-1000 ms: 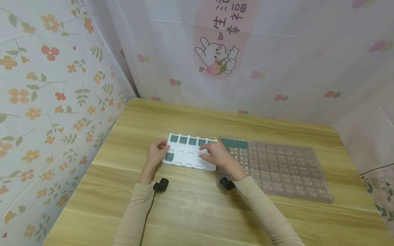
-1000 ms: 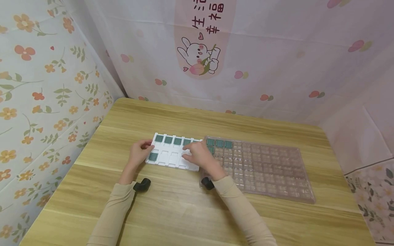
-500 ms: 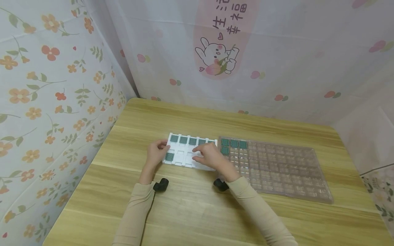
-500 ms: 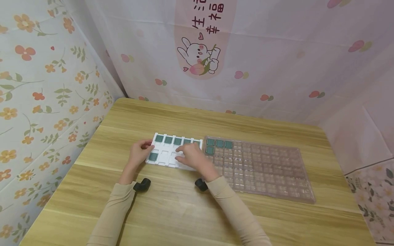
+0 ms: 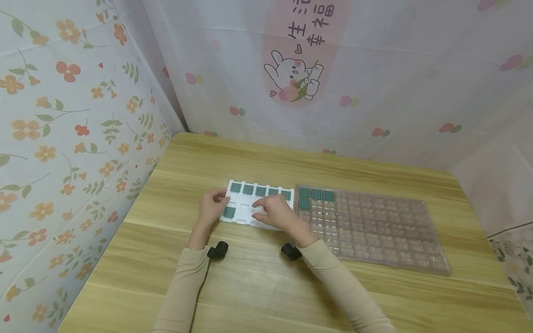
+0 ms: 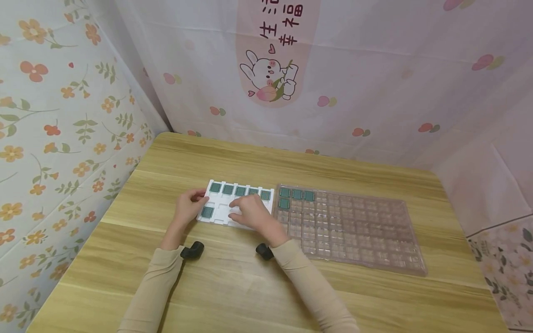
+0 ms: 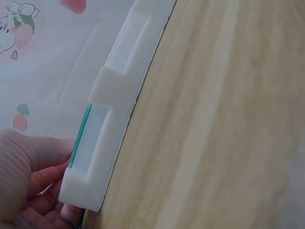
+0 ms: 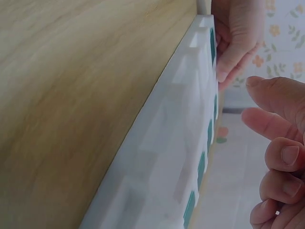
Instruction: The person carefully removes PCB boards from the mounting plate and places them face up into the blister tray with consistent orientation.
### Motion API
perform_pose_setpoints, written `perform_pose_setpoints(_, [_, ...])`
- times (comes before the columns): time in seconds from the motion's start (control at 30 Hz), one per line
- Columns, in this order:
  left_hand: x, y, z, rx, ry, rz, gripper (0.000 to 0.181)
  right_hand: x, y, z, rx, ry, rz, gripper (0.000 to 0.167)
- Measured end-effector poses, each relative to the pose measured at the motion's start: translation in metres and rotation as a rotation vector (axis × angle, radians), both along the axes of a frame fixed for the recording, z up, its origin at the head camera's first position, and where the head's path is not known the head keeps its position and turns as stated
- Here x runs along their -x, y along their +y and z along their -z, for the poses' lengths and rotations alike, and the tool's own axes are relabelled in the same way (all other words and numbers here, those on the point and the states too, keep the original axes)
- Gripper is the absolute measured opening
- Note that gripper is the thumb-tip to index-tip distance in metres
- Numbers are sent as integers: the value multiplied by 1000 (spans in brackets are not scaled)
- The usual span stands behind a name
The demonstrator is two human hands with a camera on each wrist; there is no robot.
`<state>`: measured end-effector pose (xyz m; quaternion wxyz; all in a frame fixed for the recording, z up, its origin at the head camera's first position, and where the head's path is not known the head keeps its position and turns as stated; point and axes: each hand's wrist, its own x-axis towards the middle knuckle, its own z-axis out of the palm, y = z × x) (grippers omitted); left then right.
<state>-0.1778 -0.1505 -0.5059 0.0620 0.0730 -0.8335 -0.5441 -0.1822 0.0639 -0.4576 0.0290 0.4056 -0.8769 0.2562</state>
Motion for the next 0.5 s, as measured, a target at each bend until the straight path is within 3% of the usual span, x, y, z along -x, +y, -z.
perform_pose_setpoints(0.5, [0, 0, 1, -6, -1, -1, 26, -2, -14, 5, 25, -18, 1, 20])
